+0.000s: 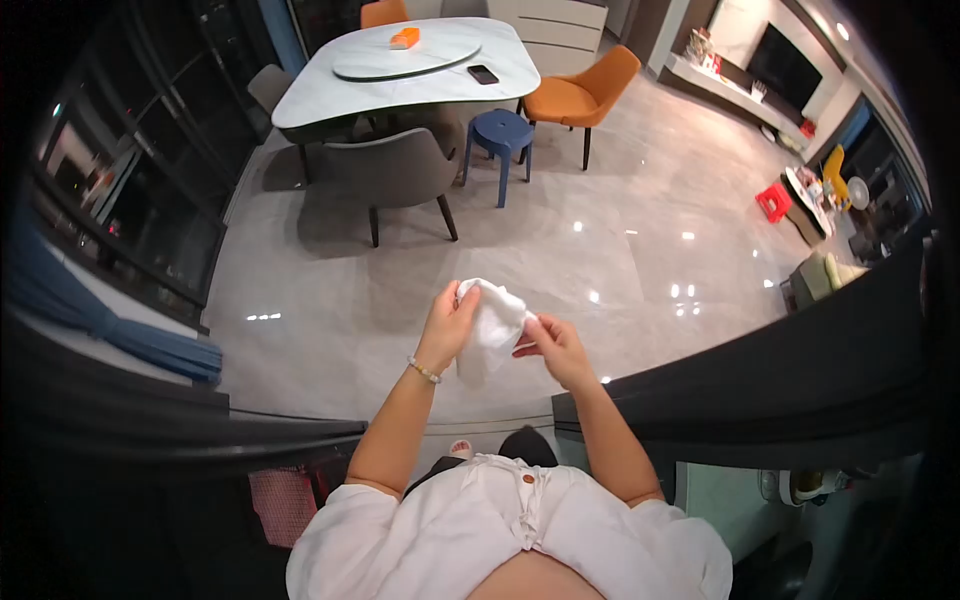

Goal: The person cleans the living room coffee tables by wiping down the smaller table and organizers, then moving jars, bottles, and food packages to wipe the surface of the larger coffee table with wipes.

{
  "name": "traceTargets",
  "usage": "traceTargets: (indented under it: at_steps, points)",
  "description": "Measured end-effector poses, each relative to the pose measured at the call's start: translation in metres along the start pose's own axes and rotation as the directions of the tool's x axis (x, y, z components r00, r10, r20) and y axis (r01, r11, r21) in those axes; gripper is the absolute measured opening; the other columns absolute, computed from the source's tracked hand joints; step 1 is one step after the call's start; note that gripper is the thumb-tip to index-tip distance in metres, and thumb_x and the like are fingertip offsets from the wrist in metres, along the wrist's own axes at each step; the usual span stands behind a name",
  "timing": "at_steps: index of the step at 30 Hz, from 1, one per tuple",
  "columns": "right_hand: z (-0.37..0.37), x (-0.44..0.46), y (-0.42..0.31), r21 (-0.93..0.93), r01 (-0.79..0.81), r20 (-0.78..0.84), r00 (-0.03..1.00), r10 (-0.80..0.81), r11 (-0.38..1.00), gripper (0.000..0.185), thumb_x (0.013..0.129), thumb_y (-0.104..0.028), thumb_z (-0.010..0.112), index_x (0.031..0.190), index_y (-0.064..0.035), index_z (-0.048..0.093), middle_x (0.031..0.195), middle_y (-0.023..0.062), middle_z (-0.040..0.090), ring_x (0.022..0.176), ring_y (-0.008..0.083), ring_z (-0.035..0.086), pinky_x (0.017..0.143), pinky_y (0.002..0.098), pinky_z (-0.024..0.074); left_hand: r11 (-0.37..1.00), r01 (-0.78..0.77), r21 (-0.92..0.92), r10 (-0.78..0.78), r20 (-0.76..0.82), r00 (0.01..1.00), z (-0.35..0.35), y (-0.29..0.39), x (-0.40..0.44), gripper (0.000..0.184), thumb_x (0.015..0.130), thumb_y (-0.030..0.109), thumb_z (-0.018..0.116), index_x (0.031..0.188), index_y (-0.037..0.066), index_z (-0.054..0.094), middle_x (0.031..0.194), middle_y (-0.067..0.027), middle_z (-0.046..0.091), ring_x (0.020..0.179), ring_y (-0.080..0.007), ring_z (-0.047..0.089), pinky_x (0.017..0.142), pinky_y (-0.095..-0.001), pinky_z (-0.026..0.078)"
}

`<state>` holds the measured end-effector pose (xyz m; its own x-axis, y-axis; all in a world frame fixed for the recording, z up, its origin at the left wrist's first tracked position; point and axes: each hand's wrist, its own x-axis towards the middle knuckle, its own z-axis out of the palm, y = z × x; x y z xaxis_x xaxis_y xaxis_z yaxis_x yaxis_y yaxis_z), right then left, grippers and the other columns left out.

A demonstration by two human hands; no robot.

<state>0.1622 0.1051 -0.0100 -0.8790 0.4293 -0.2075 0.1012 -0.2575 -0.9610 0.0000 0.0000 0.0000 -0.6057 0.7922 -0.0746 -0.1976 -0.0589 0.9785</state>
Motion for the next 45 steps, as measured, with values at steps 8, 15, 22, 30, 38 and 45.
traceTargets:
  at_steps: [8,15,22,30,38,45]
  points:
    - [-0.124,0.171,-0.007,0.578,0.212,-0.309,0.951,-0.029,0.788,0.035,0.099,-0.029,0.039,0.114,-0.0007,0.053,0.112,0.0079,0.061,0.100,0.0173,0.059,0.087,0.0316,0.0464,0.991,-0.045,0.127,0.047,-0.014,0.999,0.029,-0.053,0.202,0.017,0.084,0.013,0.065,0.083,0.005,0.051,0.078,0.0019,0.048,0.066,-0.0059,0.039,0.056,-0.0213,0.035]
    - [-0.272,0.278,-0.092,0.324,0.230,-0.340,0.933,-0.114,0.918,0.027,0.096,-0.022,0.049,0.117,-0.0045,0.054,0.101,0.0023,0.060,0.093,0.0082,0.056,0.083,0.0226,0.0441,0.713,-0.493,0.498,0.482,0.162,0.861,0.152,-0.001,0.384,0.026,0.071,0.014,0.075,0.094,0.007,0.064,0.092,-0.0038,0.053,0.070,-0.0120,0.045,0.060,-0.0238,0.037]
    - [-0.412,0.338,-0.133,0.324,0.362,-0.448,0.873,-0.195,0.874,0.027,0.094,-0.016,0.052,0.119,-0.0055,0.049,0.105,0.0006,0.058,0.097,0.0071,0.053,0.081,0.0198,0.0423,0.960,-0.262,0.103,0.186,0.462,0.867,0.284,-0.040,0.539,0.040,0.076,0.011,0.074,0.111,0.000,0.058,0.111,-0.0025,0.052,0.091,-0.0112,0.057,0.079,-0.0242,0.048]
    - [-0.623,0.394,-0.171,0.295,0.558,-0.831,0.550,-0.081,0.775,0.028,0.094,-0.015,0.052,0.120,-0.0074,0.045,0.111,0.0046,0.059,0.104,0.0114,0.054,0.087,0.0272,0.0432,0.983,-0.178,0.054,0.062,0.808,0.587,0.481,-0.070,0.737,0.050,0.081,0.005,0.066,0.126,0.006,0.045,0.111,-0.0057,0.049,0.089,-0.0119,0.056,0.075,-0.0242,0.048]
    - [-0.811,0.372,-0.190,0.198,0.792,-0.971,0.240,0.003,0.578,0.030,0.096,-0.020,0.049,0.121,-0.0043,0.048,0.116,0.0051,0.056,0.107,0.0151,0.053,0.090,0.0359,0.0428,0.985,-0.173,-0.029,0.118,0.838,0.532,0.697,-0.132,0.821,0.035,0.077,0.006,0.071,0.104,0.003,0.050,0.092,-0.0013,0.056,0.082,-0.0092,0.054,0.073,-0.0246,0.046]
    - [-1.020,0.360,-0.202,0.352,0.814,-0.903,0.426,-0.063,0.463,0.039,0.098,-0.032,0.041,0.130,-0.0097,0.042,0.120,0.0040,0.054,0.108,0.0161,0.052,0.093,0.0377,0.0420,0.999,-0.028,0.019,-0.006,0.914,0.406,0.890,-0.169,0.917,0.014,0.082,0.008,0.068,0.080,0.005,0.055,0.082,-0.0001,0.061,0.074,-0.0057,0.054,0.069,-0.0223,0.045]
